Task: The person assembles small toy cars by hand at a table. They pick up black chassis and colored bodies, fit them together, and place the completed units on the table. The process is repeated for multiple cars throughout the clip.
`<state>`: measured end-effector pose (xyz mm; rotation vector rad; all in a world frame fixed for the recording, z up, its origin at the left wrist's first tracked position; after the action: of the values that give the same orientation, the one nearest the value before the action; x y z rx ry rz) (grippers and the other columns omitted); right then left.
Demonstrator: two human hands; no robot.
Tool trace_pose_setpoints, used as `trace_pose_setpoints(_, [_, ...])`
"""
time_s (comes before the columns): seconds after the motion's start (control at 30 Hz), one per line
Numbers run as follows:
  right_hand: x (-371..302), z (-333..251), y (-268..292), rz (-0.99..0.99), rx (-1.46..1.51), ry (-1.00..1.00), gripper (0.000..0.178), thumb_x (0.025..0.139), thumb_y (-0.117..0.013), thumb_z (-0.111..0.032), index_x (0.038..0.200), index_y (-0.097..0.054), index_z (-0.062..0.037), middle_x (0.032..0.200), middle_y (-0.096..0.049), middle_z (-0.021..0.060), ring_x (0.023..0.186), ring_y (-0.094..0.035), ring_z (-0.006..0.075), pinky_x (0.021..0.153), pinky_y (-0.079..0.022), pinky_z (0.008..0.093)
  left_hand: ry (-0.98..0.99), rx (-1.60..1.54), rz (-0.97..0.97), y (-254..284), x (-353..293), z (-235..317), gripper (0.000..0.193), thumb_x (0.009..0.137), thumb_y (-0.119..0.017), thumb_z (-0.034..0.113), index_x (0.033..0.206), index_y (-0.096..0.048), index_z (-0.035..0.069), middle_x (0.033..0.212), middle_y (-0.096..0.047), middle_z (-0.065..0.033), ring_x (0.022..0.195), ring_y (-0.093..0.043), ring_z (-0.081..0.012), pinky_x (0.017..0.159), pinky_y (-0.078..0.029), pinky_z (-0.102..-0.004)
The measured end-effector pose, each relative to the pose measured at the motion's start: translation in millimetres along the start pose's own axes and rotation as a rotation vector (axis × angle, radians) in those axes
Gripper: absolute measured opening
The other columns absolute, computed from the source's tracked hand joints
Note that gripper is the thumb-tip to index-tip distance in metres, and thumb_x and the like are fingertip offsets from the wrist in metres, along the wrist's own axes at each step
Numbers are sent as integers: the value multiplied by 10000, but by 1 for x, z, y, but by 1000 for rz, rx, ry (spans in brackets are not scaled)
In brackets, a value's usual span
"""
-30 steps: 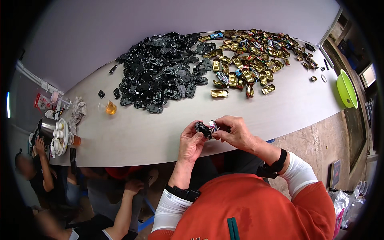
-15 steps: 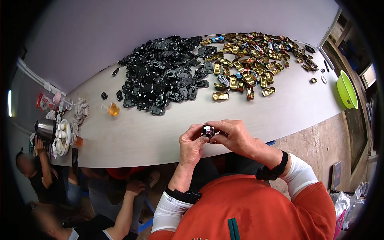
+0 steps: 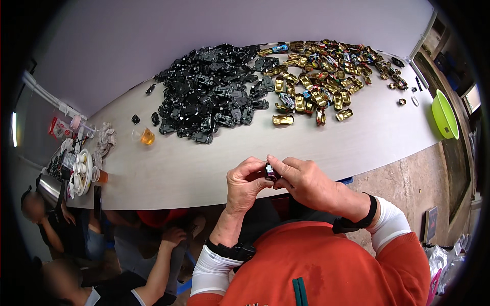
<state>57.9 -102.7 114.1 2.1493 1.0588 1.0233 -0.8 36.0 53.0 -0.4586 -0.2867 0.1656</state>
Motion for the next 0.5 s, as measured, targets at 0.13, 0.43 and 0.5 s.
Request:
trace_pose_setpoints(0.13, [6, -10, 7, -28, 24, -21, 533, 728, -630, -25, 1221, -438, 36, 786, -547, 169, 603, -583, 305, 522, -490, 368, -23, -25, 3, -7, -2, 15, 279, 687, -697, -56, 944, -602, -6, 863, -553, -61, 782, -601, -164, 657, -564, -273])
trace_pose_setpoints(0.43, [1, -5, 1, 56, 74, 7, 510, 717, -638, 21, 1194, -460, 20, 803, -555, 158, 650, -585, 300, 550, -486, 356, -1, 70, -42, -16, 0, 26, 264, 720, -651, -103, 942, -557, 5, 890, -522, -51, 795, -600, -145, 701, -571, -266])
trace_pose_setpoints(0.5, [2, -3, 2, 56, 55, 15, 504, 719, -642, 16, 1191, -465, 19, 807, -559, 156, 653, -587, 299, 553, -488, 352, 15, 39, -30, -19, 1, 25, 268, 733, -642, -99, 963, -549, 1, 906, -522, -51, 794, -598, -140, 690, -568, -262])
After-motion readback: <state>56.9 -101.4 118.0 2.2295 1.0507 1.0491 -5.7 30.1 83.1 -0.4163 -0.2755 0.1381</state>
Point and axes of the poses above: each hand's wrist, its own x-axis towards the middle knuckle, its own y-axis out of the back of the hand, z = x × y, the point moved 3 cm from there along x, towards the middle knuckle
